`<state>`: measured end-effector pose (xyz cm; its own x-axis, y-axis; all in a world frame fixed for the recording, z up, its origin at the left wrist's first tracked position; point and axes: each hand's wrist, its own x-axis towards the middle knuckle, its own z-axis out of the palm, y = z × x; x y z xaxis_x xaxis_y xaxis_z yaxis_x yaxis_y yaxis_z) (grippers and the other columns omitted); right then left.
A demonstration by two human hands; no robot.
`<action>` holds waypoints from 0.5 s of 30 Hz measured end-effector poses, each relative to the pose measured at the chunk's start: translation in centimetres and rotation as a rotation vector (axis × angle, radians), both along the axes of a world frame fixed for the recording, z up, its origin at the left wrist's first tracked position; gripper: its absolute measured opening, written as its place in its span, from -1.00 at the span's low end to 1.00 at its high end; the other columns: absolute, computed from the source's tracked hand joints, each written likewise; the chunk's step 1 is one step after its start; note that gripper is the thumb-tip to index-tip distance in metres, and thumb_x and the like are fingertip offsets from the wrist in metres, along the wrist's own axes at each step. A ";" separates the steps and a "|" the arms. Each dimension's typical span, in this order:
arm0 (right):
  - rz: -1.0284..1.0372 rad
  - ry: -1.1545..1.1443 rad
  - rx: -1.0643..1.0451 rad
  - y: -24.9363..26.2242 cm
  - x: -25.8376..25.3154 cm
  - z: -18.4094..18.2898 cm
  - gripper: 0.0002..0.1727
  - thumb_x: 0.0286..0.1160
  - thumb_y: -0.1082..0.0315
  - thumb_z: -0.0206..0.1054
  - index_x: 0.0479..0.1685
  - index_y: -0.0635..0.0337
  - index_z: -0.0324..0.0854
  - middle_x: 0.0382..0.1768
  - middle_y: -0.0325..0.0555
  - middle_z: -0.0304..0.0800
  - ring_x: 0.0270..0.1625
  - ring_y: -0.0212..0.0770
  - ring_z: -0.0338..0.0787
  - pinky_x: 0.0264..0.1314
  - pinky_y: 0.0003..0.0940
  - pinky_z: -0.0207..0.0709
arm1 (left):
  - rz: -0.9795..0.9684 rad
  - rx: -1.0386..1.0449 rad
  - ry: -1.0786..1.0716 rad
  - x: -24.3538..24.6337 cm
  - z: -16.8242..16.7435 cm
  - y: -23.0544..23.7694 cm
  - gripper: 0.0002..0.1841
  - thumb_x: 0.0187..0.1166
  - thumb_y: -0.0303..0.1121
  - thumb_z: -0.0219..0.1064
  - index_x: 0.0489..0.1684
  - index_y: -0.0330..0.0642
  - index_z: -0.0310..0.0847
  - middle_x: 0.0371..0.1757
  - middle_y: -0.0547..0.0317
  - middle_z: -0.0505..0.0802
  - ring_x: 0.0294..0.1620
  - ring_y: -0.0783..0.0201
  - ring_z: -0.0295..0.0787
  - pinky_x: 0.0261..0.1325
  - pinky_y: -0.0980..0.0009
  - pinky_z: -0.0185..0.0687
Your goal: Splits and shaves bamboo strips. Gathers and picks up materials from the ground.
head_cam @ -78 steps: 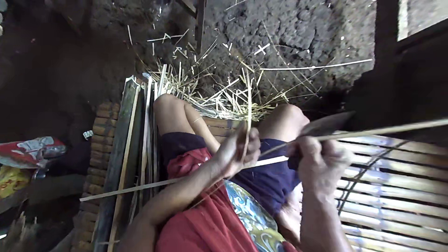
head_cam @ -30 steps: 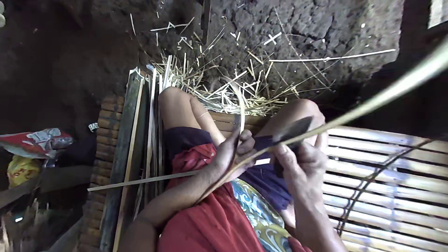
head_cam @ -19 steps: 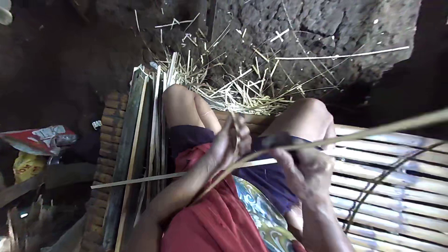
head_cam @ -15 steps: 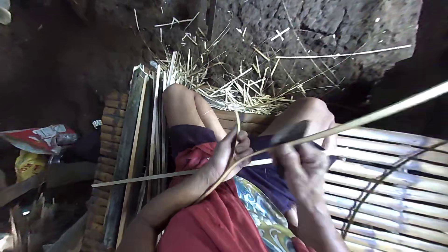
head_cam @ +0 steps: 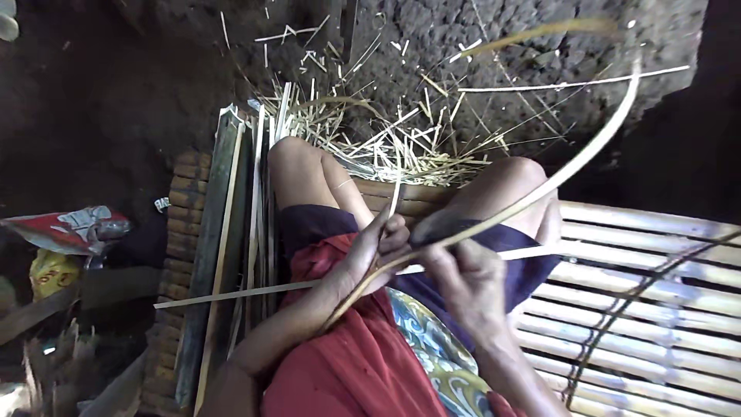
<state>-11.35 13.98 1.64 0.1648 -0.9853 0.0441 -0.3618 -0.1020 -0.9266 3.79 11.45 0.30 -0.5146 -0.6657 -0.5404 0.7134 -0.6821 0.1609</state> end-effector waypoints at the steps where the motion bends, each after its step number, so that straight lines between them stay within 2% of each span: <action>1: 0.054 0.017 -0.026 0.8 0.8 -0.2 -0.60 0.69 0.05 0.28 -0.14 0.26 0.78 -0.40 -0.23 0.83 -0.39 -0.51 0.75 -0.31 -0.54 0.66 | 0.072 0.015 0.051 0.0 -0.7 -0.4 -0.40 0.91 -0.02 -0.33 -0.68 0.14 0.38 -0.82 0.53 0.44 -0.85 0.62 0.29 -0.71 0.71 0.29; 2: 0.108 0.031 -0.067 1.5 1.4 -0.4 -0.54 0.71 0.04 0.26 -0.24 0.32 0.78 -0.43 -0.10 0.82 -0.39 -0.44 0.75 -0.29 -0.52 0.63 | 0.148 -0.019 0.142 0.1 -1.8 -0.8 -0.41 0.91 -0.06 -0.32 -0.68 0.15 0.42 -0.81 0.55 0.47 -0.86 0.63 0.31 -0.71 0.72 0.29; 4: 0.277 -0.057 -0.035 2.6 0.9 0.8 -0.47 0.80 -0.01 0.14 -0.25 0.30 0.75 -0.35 -0.08 0.86 -0.27 -0.49 0.79 -0.14 -0.61 0.63 | 0.268 -0.074 0.232 1.0 -3.5 -0.7 -0.50 0.93 -0.07 -0.31 -0.48 0.10 0.39 -0.71 0.51 0.43 -0.80 0.60 0.27 -0.67 0.74 0.26; 6: 0.359 -0.082 -0.051 3.0 0.1 2.2 -0.46 0.82 -0.03 0.10 -0.33 0.26 0.68 -0.43 -0.10 0.76 -0.31 -0.50 0.72 -0.18 -0.65 0.53 | 0.361 0.079 0.150 1.0 -3.5 -1.5 -0.43 0.92 -0.04 -0.32 -0.65 0.12 0.36 -0.84 0.55 0.42 -0.90 0.63 0.23 -0.77 0.75 0.21; 7: 0.340 -0.006 -0.119 2.5 0.0 2.5 -0.47 0.82 -0.04 0.09 -0.36 0.23 0.65 -0.47 -0.11 0.73 -0.35 -0.47 0.70 -0.22 -0.64 0.52 | 0.335 0.081 0.129 0.8 -3.3 -1.4 -0.42 0.92 -0.01 -0.33 -0.65 0.14 0.37 -0.84 0.55 0.44 -0.90 0.63 0.25 -0.77 0.74 0.24; 9: 0.173 0.205 -0.259 1.1 0.0 1.9 -0.44 0.79 -0.01 0.15 -0.49 0.26 0.67 -0.60 -0.07 0.69 -0.52 -0.35 0.66 -0.42 -0.52 0.51 | 0.126 -0.001 0.095 0.6 -2.3 -0.2 -0.42 0.88 0.08 -0.35 -0.56 0.21 0.46 -0.77 0.57 0.53 -0.83 0.65 0.35 -0.68 0.72 0.34; 10: 0.074 0.271 -0.288 0.3 0.1 1.3 -0.44 0.74 0.01 0.20 -0.56 0.30 0.64 -0.66 -0.05 0.62 -0.59 -0.33 0.60 -0.51 -0.49 0.43 | 0.024 -0.007 0.037 0.4 -1.4 0.5 -0.38 0.86 0.14 -0.35 -0.58 0.22 0.52 -0.76 0.57 0.57 -0.81 0.65 0.36 -0.66 0.72 0.35; 12: -0.010 0.240 -0.176 -0.2 0.4 0.9 -0.46 0.70 0.02 0.24 -0.49 0.34 0.68 -0.61 -0.12 0.64 -0.53 -0.48 0.59 -0.43 -0.61 0.46 | -0.051 -0.001 -0.102 0.6 0.6 1.1 -0.37 0.88 0.09 -0.31 -0.68 0.15 0.45 -0.80 0.51 0.50 -0.79 0.61 0.35 -0.63 0.68 0.30; 13: 0.001 0.192 -0.091 0.2 0.9 0.8 -0.51 0.70 0.02 0.24 -0.39 0.32 0.71 -0.58 -0.21 0.67 -0.51 -0.57 0.62 -0.40 -0.66 0.52 | -0.015 -0.059 -0.143 0.9 1.0 1.6 -0.47 0.90 0.02 -0.24 -0.54 0.14 0.46 -0.74 0.52 0.51 -0.73 0.65 0.40 -0.57 0.73 0.37; 14: 0.030 0.151 -0.021 0.9 1.5 0.6 -0.53 0.69 0.03 0.26 -0.28 0.32 0.76 -0.55 -0.23 0.71 -0.50 -0.57 0.64 -0.39 -0.63 0.56 | 0.016 -0.178 -0.166 1.4 1.0 2.1 -0.59 0.92 -0.04 -0.21 -0.34 0.12 0.44 -0.61 0.52 0.51 -0.60 0.67 0.43 -0.45 0.77 0.41; 15: 0.054 0.157 -0.007 1.6 2.2 0.1 -0.51 0.67 0.00 0.28 -0.37 0.31 0.75 -0.56 -0.17 0.73 -0.51 -0.49 0.66 -0.42 -0.54 0.55 | 0.082 -0.269 -0.127 1.4 -0.2 2.2 -0.68 0.92 -0.08 -0.18 -0.18 0.10 0.44 -0.51 0.52 0.55 -0.53 0.69 0.49 -0.37 0.80 0.46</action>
<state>-9.11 15.58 1.73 0.2233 -0.9745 0.0202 -0.4959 -0.1314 -0.8584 5.23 13.66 0.10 -0.3926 -0.8301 -0.3960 0.7270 -0.5439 0.4192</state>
